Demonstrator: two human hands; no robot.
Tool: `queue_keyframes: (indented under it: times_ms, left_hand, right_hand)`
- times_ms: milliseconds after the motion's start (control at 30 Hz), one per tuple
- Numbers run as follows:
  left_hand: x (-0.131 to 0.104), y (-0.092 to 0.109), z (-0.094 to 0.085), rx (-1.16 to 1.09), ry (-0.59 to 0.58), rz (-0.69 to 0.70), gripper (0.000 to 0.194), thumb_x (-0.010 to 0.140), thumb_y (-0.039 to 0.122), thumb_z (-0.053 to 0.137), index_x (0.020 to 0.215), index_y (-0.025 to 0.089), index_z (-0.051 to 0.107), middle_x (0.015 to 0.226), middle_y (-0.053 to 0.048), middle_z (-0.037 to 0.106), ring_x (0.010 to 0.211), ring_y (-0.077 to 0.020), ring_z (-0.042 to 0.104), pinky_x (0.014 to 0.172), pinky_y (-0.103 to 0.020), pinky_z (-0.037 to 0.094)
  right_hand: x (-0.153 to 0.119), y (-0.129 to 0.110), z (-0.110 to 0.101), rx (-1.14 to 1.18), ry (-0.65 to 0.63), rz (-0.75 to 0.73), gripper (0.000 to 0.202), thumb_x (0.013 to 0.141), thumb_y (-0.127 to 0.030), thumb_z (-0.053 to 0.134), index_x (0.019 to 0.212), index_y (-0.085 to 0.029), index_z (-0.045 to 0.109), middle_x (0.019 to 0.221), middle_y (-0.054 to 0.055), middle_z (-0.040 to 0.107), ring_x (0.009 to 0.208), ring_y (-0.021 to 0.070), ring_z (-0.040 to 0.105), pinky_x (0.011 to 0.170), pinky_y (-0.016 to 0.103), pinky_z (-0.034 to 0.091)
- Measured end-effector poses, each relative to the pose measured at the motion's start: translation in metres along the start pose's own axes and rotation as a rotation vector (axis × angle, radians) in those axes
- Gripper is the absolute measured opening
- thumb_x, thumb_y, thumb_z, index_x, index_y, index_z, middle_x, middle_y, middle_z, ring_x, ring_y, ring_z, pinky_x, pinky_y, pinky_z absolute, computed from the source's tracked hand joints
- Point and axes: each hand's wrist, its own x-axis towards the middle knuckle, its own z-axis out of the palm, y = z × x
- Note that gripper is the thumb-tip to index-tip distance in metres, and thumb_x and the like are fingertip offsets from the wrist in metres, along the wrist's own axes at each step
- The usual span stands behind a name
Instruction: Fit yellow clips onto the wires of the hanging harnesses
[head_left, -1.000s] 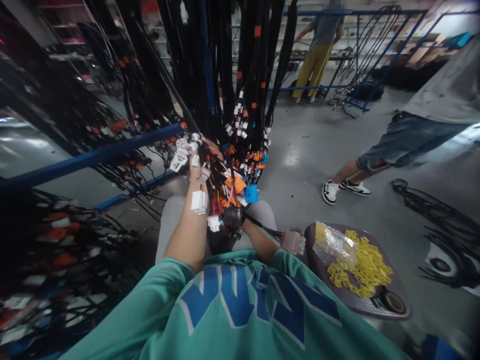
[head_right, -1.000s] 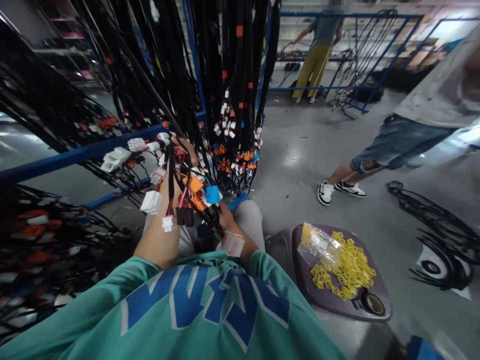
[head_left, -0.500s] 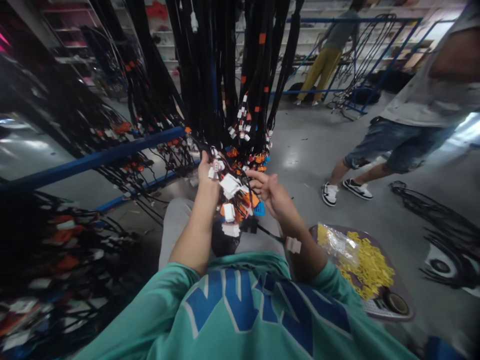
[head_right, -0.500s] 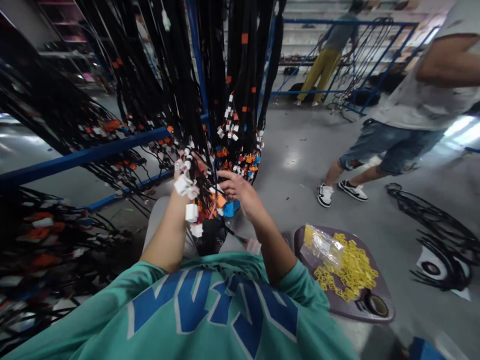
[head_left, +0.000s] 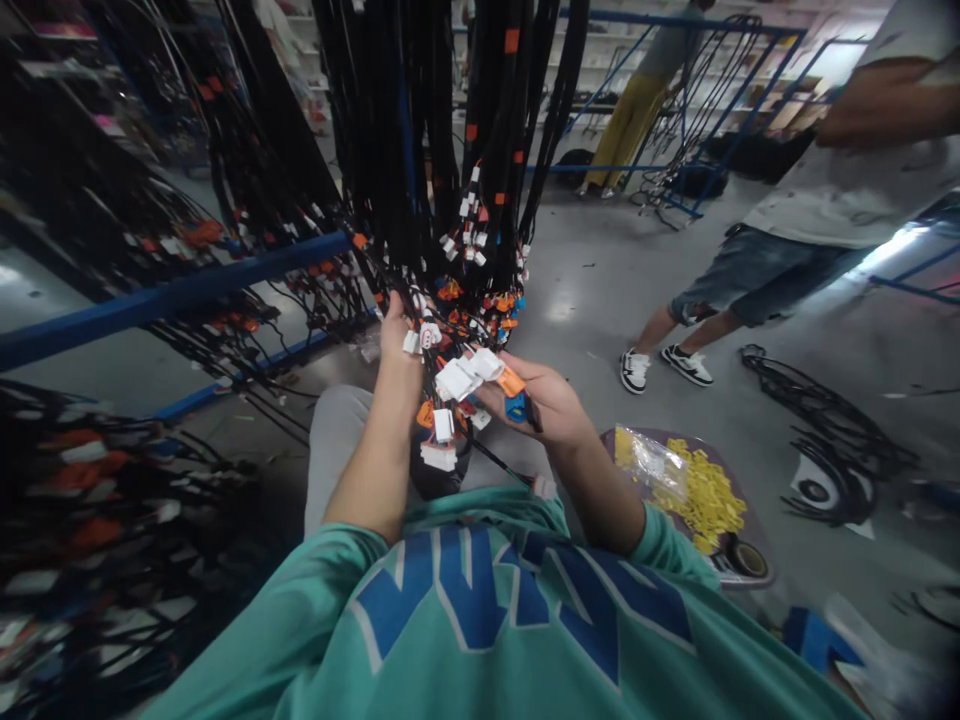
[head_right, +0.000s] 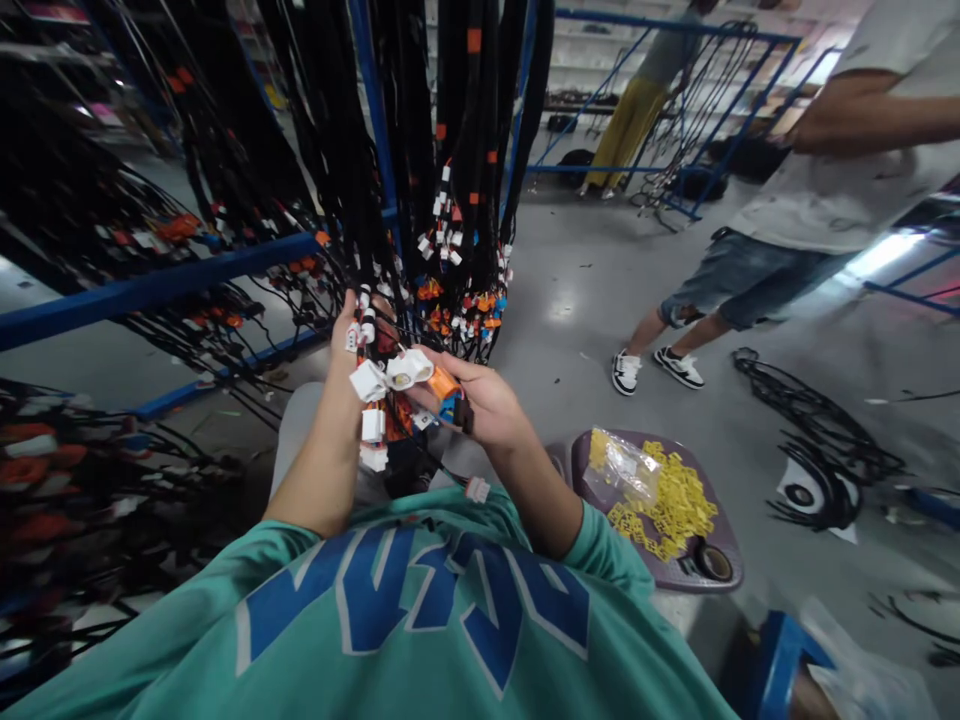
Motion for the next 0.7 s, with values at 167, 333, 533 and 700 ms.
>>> queue_keyframes:
  times_ms: [167,333,533,700]
  left_hand:
    - [-0.002,-0.006,0.012,-0.106,0.1,0.072,0.054,0.082,0.067,0.042,0.086,0.016,0.061,0.066,-0.004,0.063,0.078,-0.0212,0.065,0.07,-0.031,0.052]
    - [-0.008,-0.004,0.021,-0.274,0.09,0.052,0.052,0.085,0.061,0.041,0.088,0.014,0.062,0.065,-0.004,0.064,0.075,-0.0203,0.066,0.07,-0.029,0.053]
    - [-0.018,0.004,0.03,-0.519,0.138,-0.034,0.05,0.092,0.05,0.034,0.085,0.01,0.063,0.064,-0.005,0.066,0.07,-0.017,0.067,0.07,-0.024,0.053]
    - [-0.022,0.004,0.03,-0.563,0.149,-0.072,0.05,0.092,0.05,0.034,0.085,0.01,0.063,0.054,-0.002,0.06,0.06,-0.0155,0.065,0.064,-0.023,0.052]
  right_hand:
    - [-0.003,0.002,-0.002,-0.061,0.017,-0.078,0.024,0.087,-0.026,0.039,0.102,-0.022,0.057,0.101,0.003,0.068,0.105,0.0169,0.061,0.085,0.035,0.056]
    - [-0.008,0.005,0.006,-0.071,0.037,-0.08,0.031,0.09,-0.034,0.034,0.11,-0.023,0.055,0.112,0.003,0.065,0.111,0.0176,0.058,0.089,0.038,0.054]
    - [-0.022,0.01,0.03,0.013,-0.021,-0.133,0.034,0.092,-0.026,0.034,0.121,-0.026,0.05,0.127,0.002,0.057,0.113,0.0163,0.056,0.096,0.044,0.049]
    - [-0.023,0.011,0.038,0.077,0.041,-0.143,0.029,0.09,-0.02,0.041,0.116,-0.028,0.053,0.135,-0.002,0.051,0.113,0.0152,0.056,0.095,0.041,0.051]
